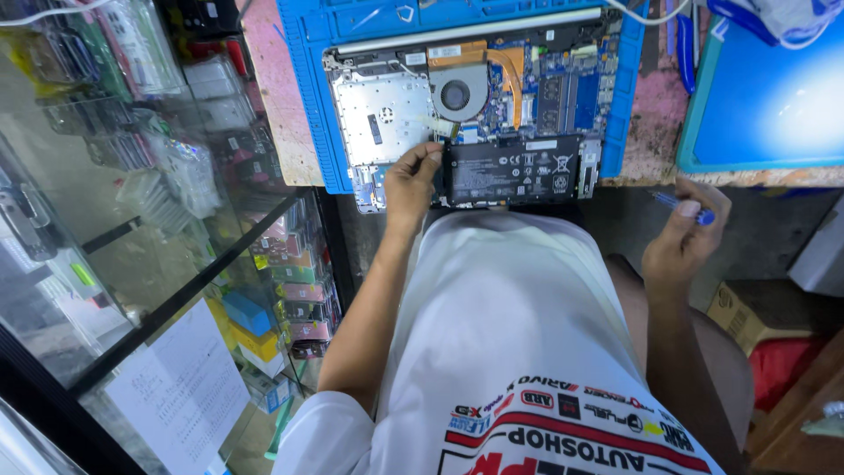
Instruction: The person places a battery into a laptop chassis, aligns it, and then connects a small ribbon cable using a blue plastic tool.
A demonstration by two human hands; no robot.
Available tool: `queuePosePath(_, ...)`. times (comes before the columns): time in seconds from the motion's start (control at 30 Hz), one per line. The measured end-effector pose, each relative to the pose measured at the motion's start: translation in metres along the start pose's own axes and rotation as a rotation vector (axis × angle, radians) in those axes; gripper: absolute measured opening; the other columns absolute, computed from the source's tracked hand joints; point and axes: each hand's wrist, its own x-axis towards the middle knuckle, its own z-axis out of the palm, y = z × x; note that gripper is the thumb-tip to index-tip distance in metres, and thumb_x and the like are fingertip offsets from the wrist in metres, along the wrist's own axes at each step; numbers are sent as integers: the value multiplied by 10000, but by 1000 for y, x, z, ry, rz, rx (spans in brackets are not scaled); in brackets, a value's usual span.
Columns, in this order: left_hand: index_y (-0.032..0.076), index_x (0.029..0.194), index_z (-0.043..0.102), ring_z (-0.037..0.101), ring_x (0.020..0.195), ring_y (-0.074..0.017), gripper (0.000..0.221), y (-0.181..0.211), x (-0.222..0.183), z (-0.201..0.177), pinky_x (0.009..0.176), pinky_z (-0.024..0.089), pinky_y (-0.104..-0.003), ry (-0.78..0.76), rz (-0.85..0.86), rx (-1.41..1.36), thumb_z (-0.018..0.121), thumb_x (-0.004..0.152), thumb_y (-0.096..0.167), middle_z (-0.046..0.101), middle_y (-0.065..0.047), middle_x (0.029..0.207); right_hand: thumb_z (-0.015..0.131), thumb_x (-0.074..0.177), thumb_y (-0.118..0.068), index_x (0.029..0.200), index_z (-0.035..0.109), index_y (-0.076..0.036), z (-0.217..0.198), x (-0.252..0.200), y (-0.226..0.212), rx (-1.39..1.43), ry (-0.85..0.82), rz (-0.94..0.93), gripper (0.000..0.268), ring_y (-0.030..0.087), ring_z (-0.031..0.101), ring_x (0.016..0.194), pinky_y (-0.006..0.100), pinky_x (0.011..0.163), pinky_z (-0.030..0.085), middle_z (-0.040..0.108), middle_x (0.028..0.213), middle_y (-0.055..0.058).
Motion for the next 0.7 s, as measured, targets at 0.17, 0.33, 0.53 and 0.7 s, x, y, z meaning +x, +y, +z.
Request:
queuePosePath(0.17, 76, 1086, 795, 613, 721, -119, 172, 6, -8, 16, 674, 508, -275, 207, 331, 425, 735, 945, 157, 681, -57, 853, 453, 1220, -340, 1387, 619, 63, -12, 10, -12, -14, -95, 72, 467, 179, 584, 1089, 280, 800, 595, 472, 1345, 164)
queuePosePath(0.33, 90, 1066, 783, 679, 801, -179, 158, 15, -7, 25, 749, 537, -317, 217, 313, 418, 715, 943, 163, 711, -78, 931, 473, 1231, -338, 1378, 584, 69, -20, 6, -6, 22, -134, 60, 446, 193, 682, 965, 290, 844, 612, 490, 1311, 163)
queuePosePath(0.53, 106, 1046, 781, 686, 811, -247, 153, 22, -14, 34, 735, 535, -361, 306, 349, 479, 705, 933, 174, 696, -102, 892, 482, 1246, -289, 1360, 586, 77, -29, 3, 4, 36, -158, 40, 397, 217, 688, 983, 309, 887, 600, 492, 1331, 180)
queuePosePath(0.7, 127, 1027, 774, 653, 872, -328, 120, 28, -23, 39, 758, 524, -429, 386, 513, 707, 700, 940, 165, 669, -119, 890, 490, 1251, -239, 1377, 600, 77, -36, 7, 15, -30, -177, 4, 358, 211, 683, 965, 313, 894, 602, 489, 1350, 185)
